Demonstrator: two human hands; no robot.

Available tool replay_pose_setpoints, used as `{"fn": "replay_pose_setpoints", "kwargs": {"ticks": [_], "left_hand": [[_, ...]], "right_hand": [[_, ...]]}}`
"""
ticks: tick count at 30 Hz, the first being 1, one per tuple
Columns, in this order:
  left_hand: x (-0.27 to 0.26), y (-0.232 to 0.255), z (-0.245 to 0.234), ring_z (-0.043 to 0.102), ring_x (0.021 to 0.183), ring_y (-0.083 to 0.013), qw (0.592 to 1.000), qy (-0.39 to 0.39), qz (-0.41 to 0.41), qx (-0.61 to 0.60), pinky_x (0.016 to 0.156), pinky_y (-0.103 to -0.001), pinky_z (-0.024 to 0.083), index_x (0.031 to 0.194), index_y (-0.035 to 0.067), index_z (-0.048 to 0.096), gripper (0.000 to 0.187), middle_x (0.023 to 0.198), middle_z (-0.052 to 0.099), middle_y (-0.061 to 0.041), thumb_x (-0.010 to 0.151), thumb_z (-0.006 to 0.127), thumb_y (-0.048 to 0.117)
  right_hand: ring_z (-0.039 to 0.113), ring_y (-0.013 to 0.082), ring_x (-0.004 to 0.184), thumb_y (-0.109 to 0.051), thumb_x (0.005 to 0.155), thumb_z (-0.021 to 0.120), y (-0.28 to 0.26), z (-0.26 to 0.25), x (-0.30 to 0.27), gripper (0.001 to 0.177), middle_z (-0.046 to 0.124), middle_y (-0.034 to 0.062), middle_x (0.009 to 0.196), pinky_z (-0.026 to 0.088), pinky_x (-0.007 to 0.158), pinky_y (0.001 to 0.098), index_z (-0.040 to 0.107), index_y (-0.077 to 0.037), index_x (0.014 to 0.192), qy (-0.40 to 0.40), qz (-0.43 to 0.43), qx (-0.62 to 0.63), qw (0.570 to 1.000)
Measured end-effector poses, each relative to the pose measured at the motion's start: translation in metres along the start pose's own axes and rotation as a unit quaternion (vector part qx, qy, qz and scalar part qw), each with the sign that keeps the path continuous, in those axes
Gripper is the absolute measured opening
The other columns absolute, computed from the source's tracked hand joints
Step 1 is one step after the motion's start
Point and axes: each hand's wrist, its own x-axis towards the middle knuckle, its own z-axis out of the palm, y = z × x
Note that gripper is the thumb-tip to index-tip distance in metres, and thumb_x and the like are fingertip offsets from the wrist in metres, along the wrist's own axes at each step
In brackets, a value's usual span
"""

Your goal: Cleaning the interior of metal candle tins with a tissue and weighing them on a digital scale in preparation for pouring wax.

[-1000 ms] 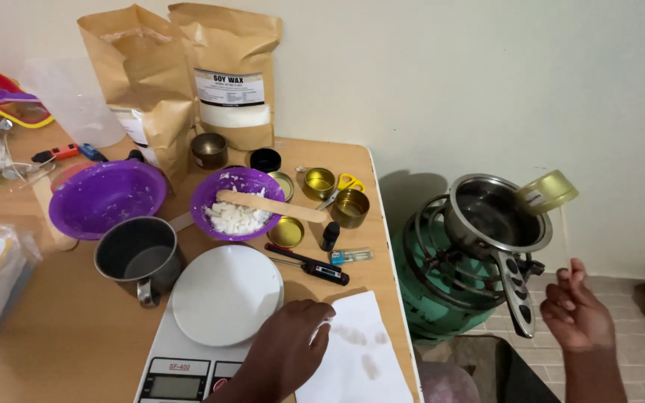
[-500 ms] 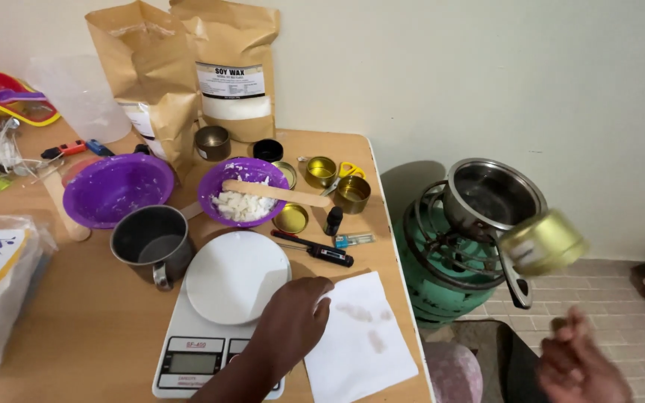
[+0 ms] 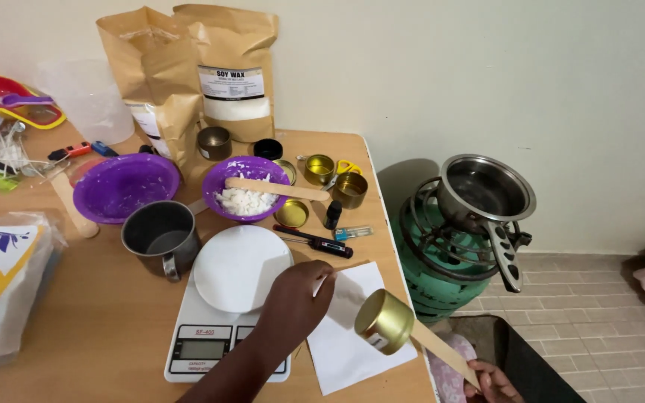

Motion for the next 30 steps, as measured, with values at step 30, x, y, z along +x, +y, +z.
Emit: {"fn": "replay_pose_setpoints", "kwargs": {"ticks": [30], "left_hand": [[0.004,-0.002,-0.014,0.048,0.112,-0.0295,0.967,-0.151,0.166,0.124,0.099,-0.039,0.034,0.123,0.007,0.056,0.078,0.117,0.060,-0.010,0.055,0.076,0.039]], "right_hand": [[0.053,0.0211,0.073,-0.006,0.091,0.052,-0.225,0.299,0.002,0.037,0.067,0.0173,0.095,0.033,0.057,0.0320,0.055,-0.006,0.127,0.303,0.001,-0.145,0.942]]}}
